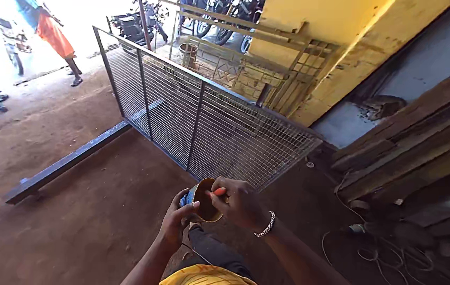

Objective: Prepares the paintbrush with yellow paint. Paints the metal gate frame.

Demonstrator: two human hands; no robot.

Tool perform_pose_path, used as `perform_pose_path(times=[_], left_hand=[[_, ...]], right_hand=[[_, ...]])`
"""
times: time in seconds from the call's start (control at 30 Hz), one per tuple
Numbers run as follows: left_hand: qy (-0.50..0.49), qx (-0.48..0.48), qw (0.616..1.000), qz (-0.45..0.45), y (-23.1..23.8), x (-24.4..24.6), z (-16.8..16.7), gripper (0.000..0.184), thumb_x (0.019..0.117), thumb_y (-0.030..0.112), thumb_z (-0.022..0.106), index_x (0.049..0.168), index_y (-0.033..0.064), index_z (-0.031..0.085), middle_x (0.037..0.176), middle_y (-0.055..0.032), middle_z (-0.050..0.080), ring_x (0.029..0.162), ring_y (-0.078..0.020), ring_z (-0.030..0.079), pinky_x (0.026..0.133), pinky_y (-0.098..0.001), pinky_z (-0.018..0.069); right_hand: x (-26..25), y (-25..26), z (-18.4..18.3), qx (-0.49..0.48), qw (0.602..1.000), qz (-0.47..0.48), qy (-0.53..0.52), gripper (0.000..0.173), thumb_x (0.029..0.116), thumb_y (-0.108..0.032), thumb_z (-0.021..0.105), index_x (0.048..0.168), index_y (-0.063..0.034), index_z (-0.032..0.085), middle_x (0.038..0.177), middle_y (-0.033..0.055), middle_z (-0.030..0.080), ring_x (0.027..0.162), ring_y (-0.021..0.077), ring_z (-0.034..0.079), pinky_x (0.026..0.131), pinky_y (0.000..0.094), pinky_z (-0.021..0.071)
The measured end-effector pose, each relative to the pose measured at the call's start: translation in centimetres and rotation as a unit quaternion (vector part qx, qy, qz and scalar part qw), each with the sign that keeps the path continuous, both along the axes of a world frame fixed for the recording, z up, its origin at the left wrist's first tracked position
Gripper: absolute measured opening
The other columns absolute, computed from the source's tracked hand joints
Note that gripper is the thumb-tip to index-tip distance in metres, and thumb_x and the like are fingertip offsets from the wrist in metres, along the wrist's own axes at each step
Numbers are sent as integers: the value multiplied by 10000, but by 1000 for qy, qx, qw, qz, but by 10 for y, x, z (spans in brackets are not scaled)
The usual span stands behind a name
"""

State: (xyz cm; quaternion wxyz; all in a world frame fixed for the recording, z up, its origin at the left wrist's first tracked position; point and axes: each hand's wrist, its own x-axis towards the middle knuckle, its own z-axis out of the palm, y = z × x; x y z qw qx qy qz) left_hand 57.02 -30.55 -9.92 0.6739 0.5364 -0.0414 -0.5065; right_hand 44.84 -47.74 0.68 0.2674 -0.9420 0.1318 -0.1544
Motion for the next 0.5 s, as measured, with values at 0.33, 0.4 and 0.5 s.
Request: perform_pose_path(times=[0.33, 0.4, 0.5], left_hand=[[-2, 2, 999, 40, -59, 91, -28, 784, 788, 392, 814, 1496, 318, 483, 1409, -125, 591, 1236, -336, 604, 973, -539, 534], [-4, 5, 999, 47, -76, 111, -31, 796, 790, 379, 814, 1504, 303, 470, 1396, -143, 598, 1217, -342, 618, 963, -533, 545], [4, 25, 998, 61, -92, 137, -31, 794, 786, 385, 816, 1500, 310, 477, 1430, -139, 571, 1245, -350, 598, 962, -552, 539]], right_hand=[[103, -77, -51, 5, 995, 89, -52, 116, 918, -295, 642, 873, -198, 690, 723, -93, 619, 620, 23, 596, 526, 256, 531], [125, -96, -54, -5, 995, 93, -37, 121, 898, -298, 633, 842, -197, 669, 690, -85, 588, 597, 39, 578, 509, 276, 510], [147, -125, -54, 138, 986, 72, -66, 103, 927, -287, 664, 874, -206, 698, 633, -100, 592, 501, 27, 529, 431, 256, 464]])
